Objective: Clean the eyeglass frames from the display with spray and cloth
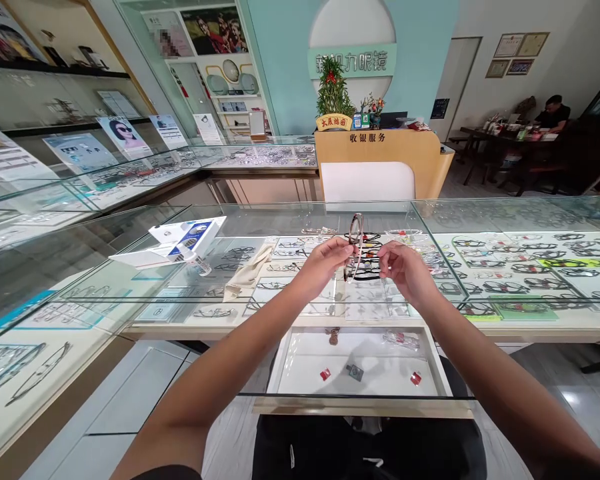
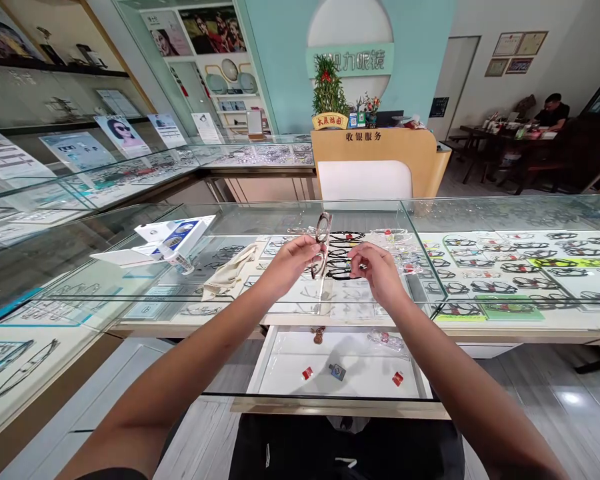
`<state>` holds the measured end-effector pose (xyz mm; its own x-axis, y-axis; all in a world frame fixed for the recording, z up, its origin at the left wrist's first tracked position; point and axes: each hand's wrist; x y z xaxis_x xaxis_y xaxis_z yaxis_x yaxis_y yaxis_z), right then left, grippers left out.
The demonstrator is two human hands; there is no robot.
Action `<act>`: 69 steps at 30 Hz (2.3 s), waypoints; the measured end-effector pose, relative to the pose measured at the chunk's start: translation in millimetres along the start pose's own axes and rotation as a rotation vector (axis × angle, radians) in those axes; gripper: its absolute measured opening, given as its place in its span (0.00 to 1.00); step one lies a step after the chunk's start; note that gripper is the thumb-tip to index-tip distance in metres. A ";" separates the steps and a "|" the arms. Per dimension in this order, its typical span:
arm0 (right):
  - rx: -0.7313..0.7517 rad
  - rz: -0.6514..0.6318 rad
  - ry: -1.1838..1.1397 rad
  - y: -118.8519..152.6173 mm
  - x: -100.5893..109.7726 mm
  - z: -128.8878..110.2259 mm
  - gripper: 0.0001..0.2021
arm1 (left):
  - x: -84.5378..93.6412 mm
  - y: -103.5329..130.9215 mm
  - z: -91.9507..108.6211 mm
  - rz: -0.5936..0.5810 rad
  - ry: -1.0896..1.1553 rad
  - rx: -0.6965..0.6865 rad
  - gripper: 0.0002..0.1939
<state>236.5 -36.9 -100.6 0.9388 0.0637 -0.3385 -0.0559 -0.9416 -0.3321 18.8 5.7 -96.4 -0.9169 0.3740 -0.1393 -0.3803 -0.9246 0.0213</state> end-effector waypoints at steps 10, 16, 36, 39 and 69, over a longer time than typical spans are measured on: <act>-0.307 -0.167 -0.559 -14.3 -8.7 -3.1 0.05 | -13.2 14.8 -14.4 -0.244 0.373 0.131 0.17; -0.318 -0.217 -0.605 -12.1 -1.7 14.1 0.22 | -6.7 11.6 -28.7 -0.214 0.434 0.155 0.17; 0.206 -0.177 0.118 -33.7 2.9 44.2 0.15 | 1.4 -14.9 -29.4 -0.186 0.417 0.178 0.18; 0.425 -0.195 0.429 -33.9 2.8 47.2 0.13 | 4.4 -20.7 -29.0 -0.182 0.433 0.189 0.17; 0.687 -0.372 0.872 -27.1 1.9 54.3 0.15 | 19.5 -34.5 -33.1 -0.231 0.318 0.244 0.17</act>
<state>221.3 6.7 -140.1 0.8362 -0.2017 0.5100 0.3502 -0.5192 -0.7796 18.0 42.5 -132.7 -0.7368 0.4921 -0.4636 -0.6224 -0.7615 0.1810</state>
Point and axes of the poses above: each hand's wrist, its own y-axis away from the middle knuckle, its own x-axis out of the back of the hand, z = x × y, and after that the axes turned 12 degrees about x, right-handed
